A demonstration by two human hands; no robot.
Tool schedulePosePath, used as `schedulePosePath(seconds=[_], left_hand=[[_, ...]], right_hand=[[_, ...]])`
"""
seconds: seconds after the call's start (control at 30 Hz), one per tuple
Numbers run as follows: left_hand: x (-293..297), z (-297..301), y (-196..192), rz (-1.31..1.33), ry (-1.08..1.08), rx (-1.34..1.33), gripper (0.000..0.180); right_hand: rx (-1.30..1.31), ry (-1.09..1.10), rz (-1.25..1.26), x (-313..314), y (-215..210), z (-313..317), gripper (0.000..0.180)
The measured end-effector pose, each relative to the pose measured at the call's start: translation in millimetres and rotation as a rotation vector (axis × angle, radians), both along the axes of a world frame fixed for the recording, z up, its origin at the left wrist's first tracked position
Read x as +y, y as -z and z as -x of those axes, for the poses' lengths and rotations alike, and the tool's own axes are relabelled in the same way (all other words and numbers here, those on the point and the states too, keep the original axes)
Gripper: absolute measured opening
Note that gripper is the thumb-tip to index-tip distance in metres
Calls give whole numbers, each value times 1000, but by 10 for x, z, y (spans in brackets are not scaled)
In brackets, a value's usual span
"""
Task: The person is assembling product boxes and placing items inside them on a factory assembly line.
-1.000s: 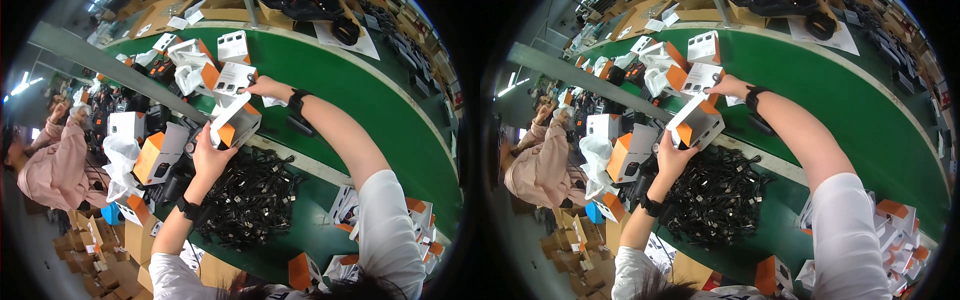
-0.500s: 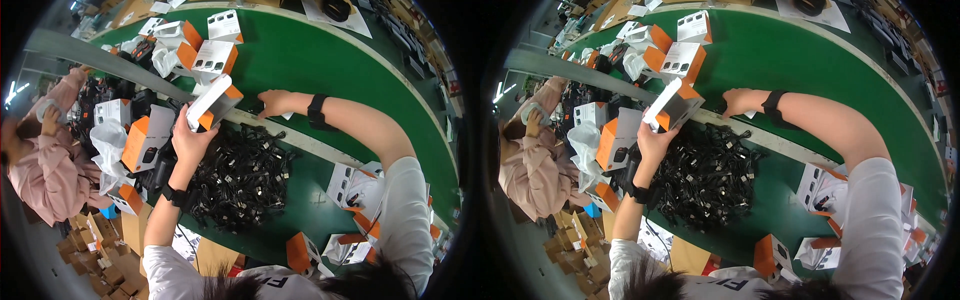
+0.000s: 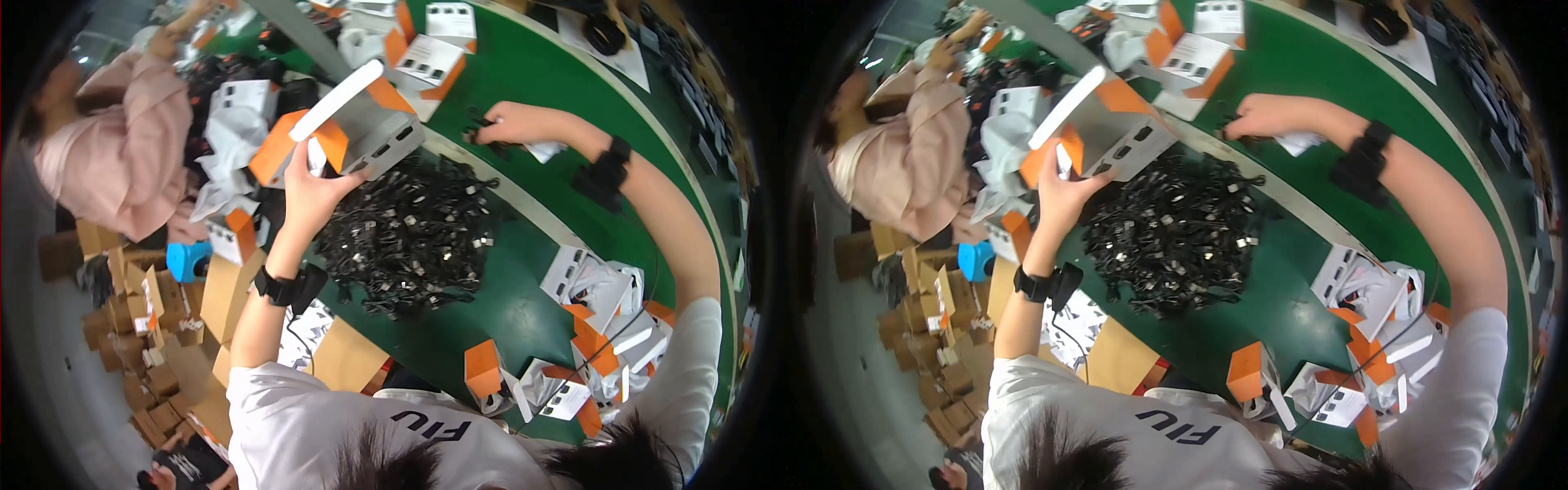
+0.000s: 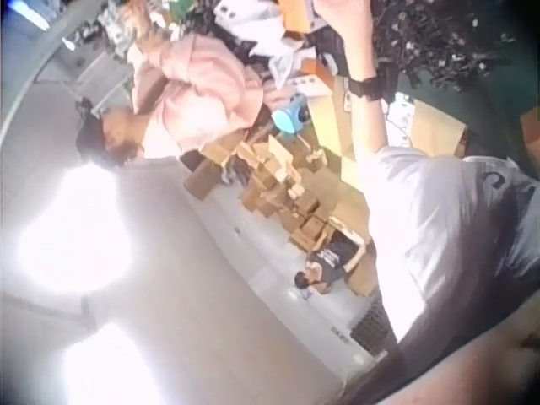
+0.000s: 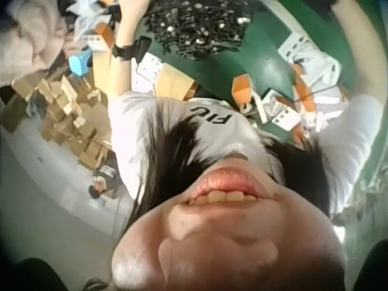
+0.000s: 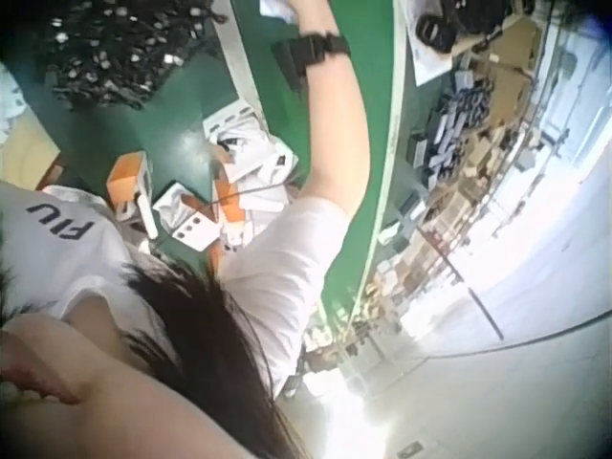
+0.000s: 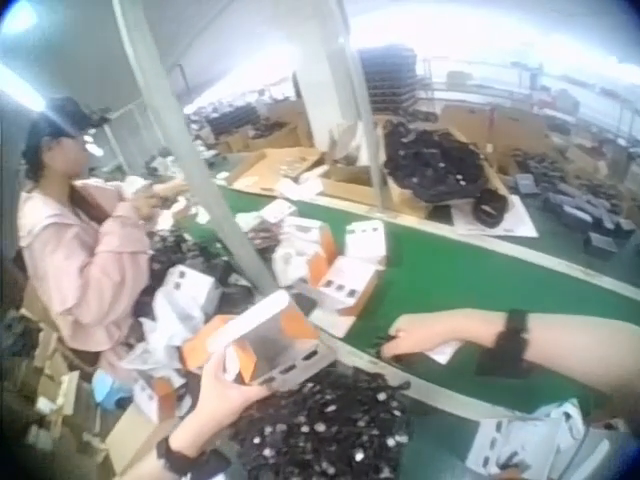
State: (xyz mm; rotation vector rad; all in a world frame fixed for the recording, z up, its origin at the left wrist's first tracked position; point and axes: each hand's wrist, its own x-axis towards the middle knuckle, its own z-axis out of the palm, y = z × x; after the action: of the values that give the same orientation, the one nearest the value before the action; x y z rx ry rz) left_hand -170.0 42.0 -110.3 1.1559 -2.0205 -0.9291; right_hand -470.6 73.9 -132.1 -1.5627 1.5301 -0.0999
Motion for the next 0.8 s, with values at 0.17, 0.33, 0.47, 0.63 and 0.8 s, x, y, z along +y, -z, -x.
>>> schedulePosePath(seconds=[0.17,0.33,0.47,0.63,0.8], left_hand=[[72,-842,-292,147,-272,216,52],[-574,-1470,-411,277,-486,285,41],[-1221,-1570,-154,-66,-612,45,50],[-1401,-1393,-198,-115,-611,-317,63],[-1077,-2029,-38,-132,-600,98,40]], right_hand=[[-15,72,9,232,-273,-21,33],[27,132,-3,424,-578,-111,33],[80,124,0,442,-549,-115,35],[-12,-215,40,370,-144,133,35],[-87,-31,-279,561,-397,-331,30]])
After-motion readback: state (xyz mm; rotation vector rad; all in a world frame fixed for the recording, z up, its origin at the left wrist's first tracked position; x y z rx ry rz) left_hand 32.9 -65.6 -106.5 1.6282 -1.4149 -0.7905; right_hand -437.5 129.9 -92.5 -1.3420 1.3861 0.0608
